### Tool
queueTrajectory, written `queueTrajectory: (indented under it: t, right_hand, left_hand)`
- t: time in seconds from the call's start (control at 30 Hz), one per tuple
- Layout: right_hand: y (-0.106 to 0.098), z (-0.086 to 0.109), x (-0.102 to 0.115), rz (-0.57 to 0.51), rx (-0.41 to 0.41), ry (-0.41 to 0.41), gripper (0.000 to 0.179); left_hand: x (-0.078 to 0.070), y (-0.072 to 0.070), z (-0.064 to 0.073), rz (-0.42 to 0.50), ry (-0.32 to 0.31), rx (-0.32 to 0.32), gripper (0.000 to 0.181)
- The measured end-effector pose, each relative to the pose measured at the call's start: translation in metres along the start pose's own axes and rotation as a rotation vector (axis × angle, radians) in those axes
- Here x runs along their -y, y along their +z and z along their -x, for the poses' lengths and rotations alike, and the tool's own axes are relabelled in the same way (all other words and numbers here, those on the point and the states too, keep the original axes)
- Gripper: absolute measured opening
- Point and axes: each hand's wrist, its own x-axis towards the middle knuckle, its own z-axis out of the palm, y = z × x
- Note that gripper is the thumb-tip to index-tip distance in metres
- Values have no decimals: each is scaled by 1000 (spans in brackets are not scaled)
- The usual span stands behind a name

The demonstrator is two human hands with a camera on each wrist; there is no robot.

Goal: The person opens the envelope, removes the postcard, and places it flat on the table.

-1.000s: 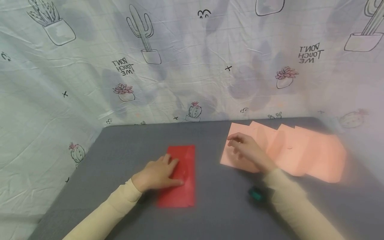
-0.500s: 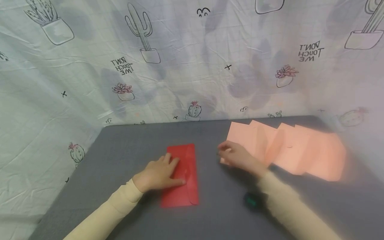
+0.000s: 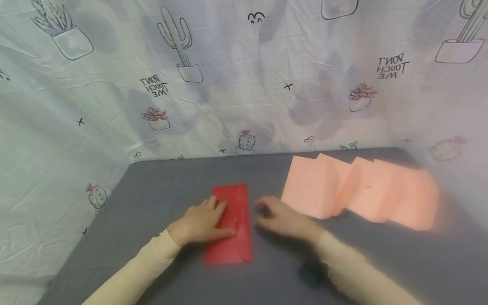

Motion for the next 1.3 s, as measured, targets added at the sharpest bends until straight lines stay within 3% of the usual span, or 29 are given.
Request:
queueTrajectory:
  t: [0.2, 0.4, 0.87, 1.1, 1.3]
  right_hand:
    - [15, -1, -3, 146, -78, -22, 45]
    - [20, -1, 3, 236, -59, -59, 48]
    - [21, -2, 8, 316, -54, -44, 54]
    - [22, -1, 10, 323, -18, -33, 59]
    - [22, 2, 12, 327, 55, -91, 54]
  left_hand:
    - [-1, 0, -1, 6, 0, 4, 82]
    - [-1, 2, -1, 10, 25, -9, 78]
    - [-11, 7, -2, -77, 105, -96, 79]
    - [-4, 5, -4, -38, 128, 7, 99]
    - [0, -1, -2, 8, 157, 74, 105]
